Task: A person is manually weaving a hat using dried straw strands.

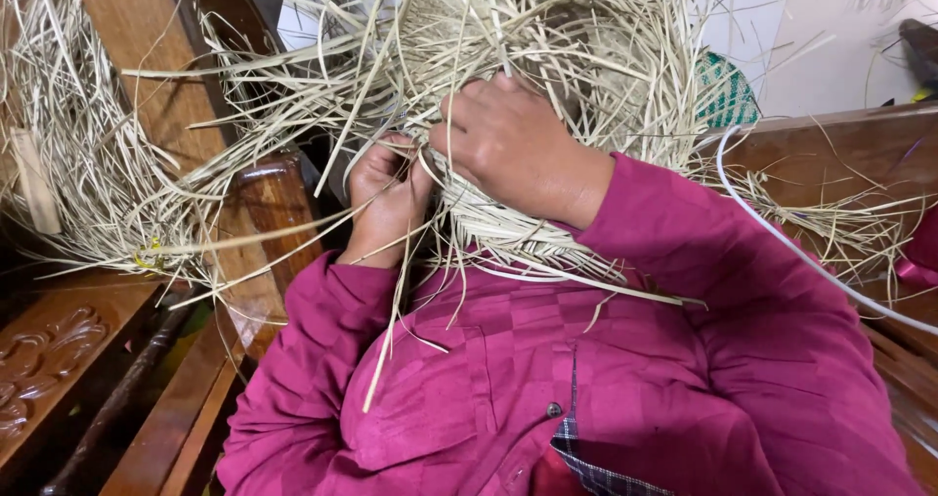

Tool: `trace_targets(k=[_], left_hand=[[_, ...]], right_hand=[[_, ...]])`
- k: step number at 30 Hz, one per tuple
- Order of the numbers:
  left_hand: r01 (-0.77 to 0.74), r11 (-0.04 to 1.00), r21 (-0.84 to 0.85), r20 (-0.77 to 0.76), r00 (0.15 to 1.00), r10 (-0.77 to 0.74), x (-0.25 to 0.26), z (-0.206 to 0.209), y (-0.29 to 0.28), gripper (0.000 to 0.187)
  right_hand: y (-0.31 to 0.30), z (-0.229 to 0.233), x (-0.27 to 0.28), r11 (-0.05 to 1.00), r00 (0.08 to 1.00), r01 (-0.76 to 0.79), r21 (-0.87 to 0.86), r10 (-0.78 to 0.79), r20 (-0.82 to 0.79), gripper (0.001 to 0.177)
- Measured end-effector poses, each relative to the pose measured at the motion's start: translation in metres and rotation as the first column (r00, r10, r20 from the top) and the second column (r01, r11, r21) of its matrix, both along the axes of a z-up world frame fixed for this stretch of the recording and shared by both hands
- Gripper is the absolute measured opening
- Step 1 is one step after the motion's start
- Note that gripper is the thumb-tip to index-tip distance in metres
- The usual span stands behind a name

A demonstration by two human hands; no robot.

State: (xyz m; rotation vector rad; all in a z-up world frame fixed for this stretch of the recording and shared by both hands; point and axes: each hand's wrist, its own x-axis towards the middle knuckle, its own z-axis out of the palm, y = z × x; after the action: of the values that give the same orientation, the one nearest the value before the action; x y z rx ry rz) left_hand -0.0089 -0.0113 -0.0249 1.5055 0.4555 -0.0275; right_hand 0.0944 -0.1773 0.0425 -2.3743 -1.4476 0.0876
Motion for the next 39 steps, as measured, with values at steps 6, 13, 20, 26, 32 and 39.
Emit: trace_targets(k=[6, 13, 20, 26, 32, 39], left_hand=[[0.013, 0.999, -0.036, -0.074, 0.997, -0.016, -0.008, -0.023, 0.005, 0.01], [0.05, 0.989, 0.14, -0.004, 0.999, -0.05, -0.002, 0.015, 0.002, 0.011], [0.043, 0.994, 0.101, -0.046, 0.998, -0.039, -0.006, -0.015, 0.0, 0.016], [0.0, 0.998, 0.07, -0.084, 0.996, 0.006, -0.006, -0.016, -0.005, 0.014], [-0.169, 0.949, -0.266, -0.119, 0.983, 0.142, -0.005, 0.0, -0.012, 0.016], [-0.069, 0.997, -0.039, -0.051, 0.996, 0.067, -0.002, -0.017, -0.006, 0.016]], right_hand=[[-0.002, 0.003, -0.002, 0.996, 0.997, -0.07, -0.051, 0.068, -0.037, 0.008], [-0.005, 0.01, 0.0, 0.998, 0.992, -0.069, 0.013, 0.07, -0.101, 0.012], [-0.017, 0.078, 0.018, 0.969, 0.736, -0.238, 0.064, 0.223, -0.639, 0.025], [-0.089, 0.091, 0.034, 0.68, 0.271, 0.372, 0.632, 0.572, -0.774, 0.03], [-0.065, 0.088, 0.008, 0.705, 0.388, 0.59, 0.394, 0.18, -0.904, 0.031], [-0.026, 0.03, -0.002, 0.931, 0.779, -0.066, 0.358, 0.272, -0.565, 0.04]])
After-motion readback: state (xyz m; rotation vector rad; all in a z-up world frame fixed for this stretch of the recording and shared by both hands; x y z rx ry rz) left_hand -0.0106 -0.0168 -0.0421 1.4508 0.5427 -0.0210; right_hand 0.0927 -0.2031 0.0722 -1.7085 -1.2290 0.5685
